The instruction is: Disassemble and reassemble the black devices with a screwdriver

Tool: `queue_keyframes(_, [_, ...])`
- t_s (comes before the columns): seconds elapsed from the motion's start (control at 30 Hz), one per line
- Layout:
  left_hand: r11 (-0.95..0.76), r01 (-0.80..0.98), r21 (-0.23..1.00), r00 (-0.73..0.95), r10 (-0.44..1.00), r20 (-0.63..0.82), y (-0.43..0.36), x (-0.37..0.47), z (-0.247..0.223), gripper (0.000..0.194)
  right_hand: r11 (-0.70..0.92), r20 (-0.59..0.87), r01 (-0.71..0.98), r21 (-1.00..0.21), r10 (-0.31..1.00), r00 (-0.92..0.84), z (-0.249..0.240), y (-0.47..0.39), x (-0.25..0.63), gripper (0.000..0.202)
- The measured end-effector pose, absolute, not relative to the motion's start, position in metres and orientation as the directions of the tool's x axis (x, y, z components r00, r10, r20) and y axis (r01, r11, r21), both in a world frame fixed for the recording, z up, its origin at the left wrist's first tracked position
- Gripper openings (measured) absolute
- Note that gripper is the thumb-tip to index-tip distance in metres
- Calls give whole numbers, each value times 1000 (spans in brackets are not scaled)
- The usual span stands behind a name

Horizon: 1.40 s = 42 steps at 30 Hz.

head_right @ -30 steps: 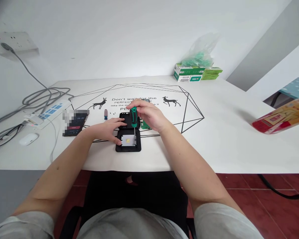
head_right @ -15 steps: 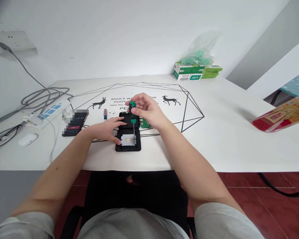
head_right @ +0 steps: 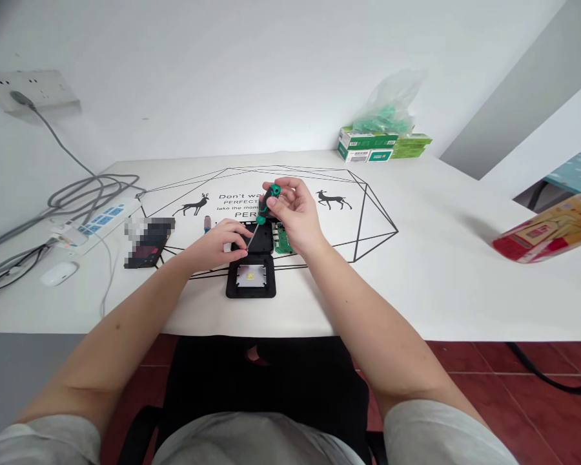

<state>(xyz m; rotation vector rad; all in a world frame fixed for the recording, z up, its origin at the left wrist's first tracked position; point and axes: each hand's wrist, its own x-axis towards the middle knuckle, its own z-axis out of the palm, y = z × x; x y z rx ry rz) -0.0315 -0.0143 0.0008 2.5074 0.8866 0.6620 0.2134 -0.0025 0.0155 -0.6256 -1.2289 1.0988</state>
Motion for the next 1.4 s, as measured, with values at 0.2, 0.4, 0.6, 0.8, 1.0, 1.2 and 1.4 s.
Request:
queue_keyframes(0.2, [-688, 555, 467, 641, 712, 287, -9, -35, -1, 14, 420, 416, -305, -855, 906, 82, 11, 4, 214, 62])
queue_keyframes(0.4, [-398, 877, 270, 328, 905, 271, 12, -48, -6, 13, 376, 326, -86, -923, 880, 346, 7, 24, 233, 42])
queue_keyframes(0.6, [-174, 974, 143, 135, 960, 244, 32, -54, -17, 18, 172, 232, 171, -970, 866, 443, 8, 44, 273, 35])
queue_keyframes(0.8, [-121, 976, 179, 68, 958, 280, 38, -61, -19, 25, -172, 94, 520, -837, 891, 445, 8, 48, 310, 32])
queue_keyframes(1.0, [-176, 929, 327, 92, 962, 258, 36, -63, -17, 28, -305, -44, 809, -503, 944, 328, -8, 57, 314, 38])
queue_keyframes(1.2, [-425, 852, 305, 380, 904, 198, 21, -50, -19, 39, -270, 48, 869, -414, 947, 318, -4, 50, 297, 48])
queue_keyframes(1.4, [-416, 861, 294, 389, 909, 149, 21, -50, -20, 43, 342, 84, 718, -606, 925, -369, 28, 5, 252, 24])
